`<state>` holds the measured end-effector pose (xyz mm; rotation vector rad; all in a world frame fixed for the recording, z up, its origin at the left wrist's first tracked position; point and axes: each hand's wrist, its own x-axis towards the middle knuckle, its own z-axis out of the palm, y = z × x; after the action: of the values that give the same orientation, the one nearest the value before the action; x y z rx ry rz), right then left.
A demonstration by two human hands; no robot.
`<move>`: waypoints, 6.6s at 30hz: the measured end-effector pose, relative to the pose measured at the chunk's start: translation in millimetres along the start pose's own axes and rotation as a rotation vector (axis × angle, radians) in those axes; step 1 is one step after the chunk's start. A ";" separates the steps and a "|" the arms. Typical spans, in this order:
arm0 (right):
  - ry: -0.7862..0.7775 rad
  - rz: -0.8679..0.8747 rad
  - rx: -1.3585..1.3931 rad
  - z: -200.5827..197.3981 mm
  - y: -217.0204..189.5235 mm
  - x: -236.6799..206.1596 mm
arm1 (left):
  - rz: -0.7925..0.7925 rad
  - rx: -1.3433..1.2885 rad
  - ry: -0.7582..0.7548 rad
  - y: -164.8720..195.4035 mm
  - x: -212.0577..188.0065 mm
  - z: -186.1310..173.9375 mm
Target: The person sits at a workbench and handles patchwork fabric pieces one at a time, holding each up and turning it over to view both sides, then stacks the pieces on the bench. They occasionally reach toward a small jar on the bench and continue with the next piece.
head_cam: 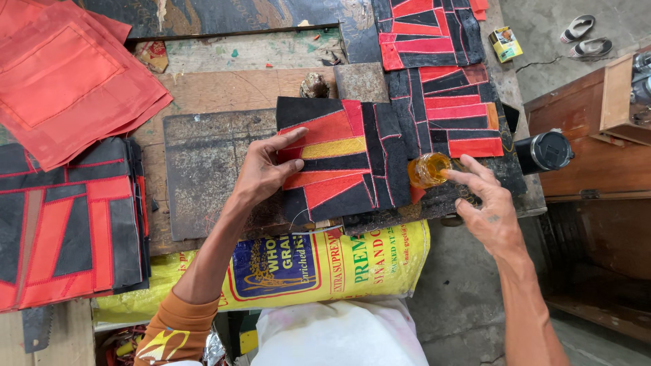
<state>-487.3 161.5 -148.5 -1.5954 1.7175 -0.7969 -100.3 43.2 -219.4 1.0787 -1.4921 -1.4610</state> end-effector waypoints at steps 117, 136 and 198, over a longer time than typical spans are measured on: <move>-0.285 -0.190 -0.333 233.9 -91.1 -82.4 | 0.005 0.053 0.011 -27.6 -4.0 -16.0; 0.062 0.100 -0.681 133.9 -17.7 -50.7 | -0.039 0.045 0.009 -21.5 -1.6 -13.7; -0.014 -0.093 -0.548 2.1 18.8 42.4 | 0.176 -0.079 -0.348 114.0 39.0 -36.1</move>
<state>-498.8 120.6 -167.2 -2.0410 1.9717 -0.3637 -86.0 -7.7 -105.3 0.6493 -1.7032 -1.6233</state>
